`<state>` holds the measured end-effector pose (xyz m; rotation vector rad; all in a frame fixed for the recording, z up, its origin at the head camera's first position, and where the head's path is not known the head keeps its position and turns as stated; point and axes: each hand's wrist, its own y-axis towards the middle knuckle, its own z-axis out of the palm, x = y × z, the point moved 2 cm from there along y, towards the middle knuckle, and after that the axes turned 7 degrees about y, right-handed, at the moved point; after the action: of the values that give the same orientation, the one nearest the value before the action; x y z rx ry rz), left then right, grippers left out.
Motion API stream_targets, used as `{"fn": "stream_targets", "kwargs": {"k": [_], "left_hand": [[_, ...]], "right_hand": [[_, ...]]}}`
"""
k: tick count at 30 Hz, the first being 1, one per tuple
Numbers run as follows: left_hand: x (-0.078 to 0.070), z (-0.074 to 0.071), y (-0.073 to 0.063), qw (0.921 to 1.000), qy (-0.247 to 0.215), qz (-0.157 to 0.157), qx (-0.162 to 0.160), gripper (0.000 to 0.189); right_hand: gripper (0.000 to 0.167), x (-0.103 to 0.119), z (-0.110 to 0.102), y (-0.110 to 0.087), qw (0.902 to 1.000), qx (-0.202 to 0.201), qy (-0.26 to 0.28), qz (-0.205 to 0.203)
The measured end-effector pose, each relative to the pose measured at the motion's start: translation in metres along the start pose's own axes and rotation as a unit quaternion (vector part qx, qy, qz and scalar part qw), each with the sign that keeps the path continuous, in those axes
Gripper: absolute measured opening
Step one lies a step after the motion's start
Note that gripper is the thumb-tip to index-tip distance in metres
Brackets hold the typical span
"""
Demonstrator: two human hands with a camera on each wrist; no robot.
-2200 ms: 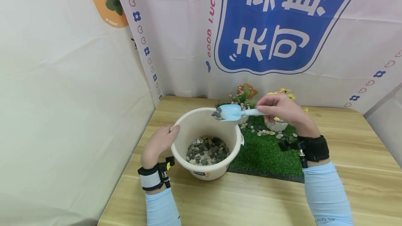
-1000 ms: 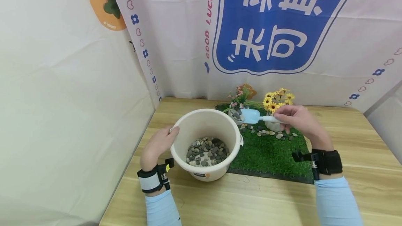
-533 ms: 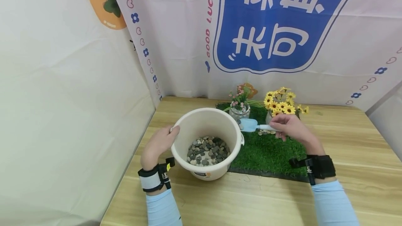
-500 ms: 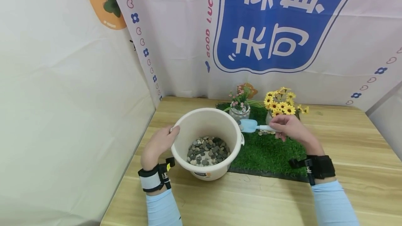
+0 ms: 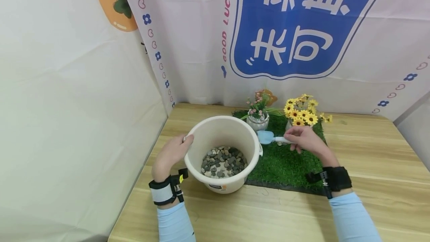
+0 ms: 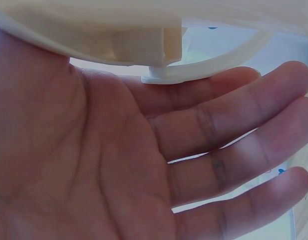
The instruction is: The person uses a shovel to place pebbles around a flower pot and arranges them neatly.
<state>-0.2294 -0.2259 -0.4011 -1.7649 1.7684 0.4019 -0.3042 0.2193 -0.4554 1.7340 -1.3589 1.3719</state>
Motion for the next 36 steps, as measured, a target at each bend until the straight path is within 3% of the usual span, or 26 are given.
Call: {"fn": "stream_targets", "kwargs": {"k": [12, 31, 36], "left_hand": [[-0.003, 0.000, 0.001, 1.0000, 0.002, 0.007, 0.000, 0.055], [-0.002, 0.000, 0.001, 0.9999, 0.008, 0.003, 0.008, 0.054], [-0.001, -0.001, 0.000, 0.9999, 0.008, -0.002, 0.006, 0.054]], "right_hand": [[0.028, 0.004, 0.005, 0.008, 0.9989, -0.001, -0.047, -0.001], [0.023, 0.027, -0.003, -0.013, 0.9916, -0.037, -0.124, 0.008], [0.023, 0.037, -0.002, -0.023, 0.9878, -0.045, -0.148, -0.015]]}}
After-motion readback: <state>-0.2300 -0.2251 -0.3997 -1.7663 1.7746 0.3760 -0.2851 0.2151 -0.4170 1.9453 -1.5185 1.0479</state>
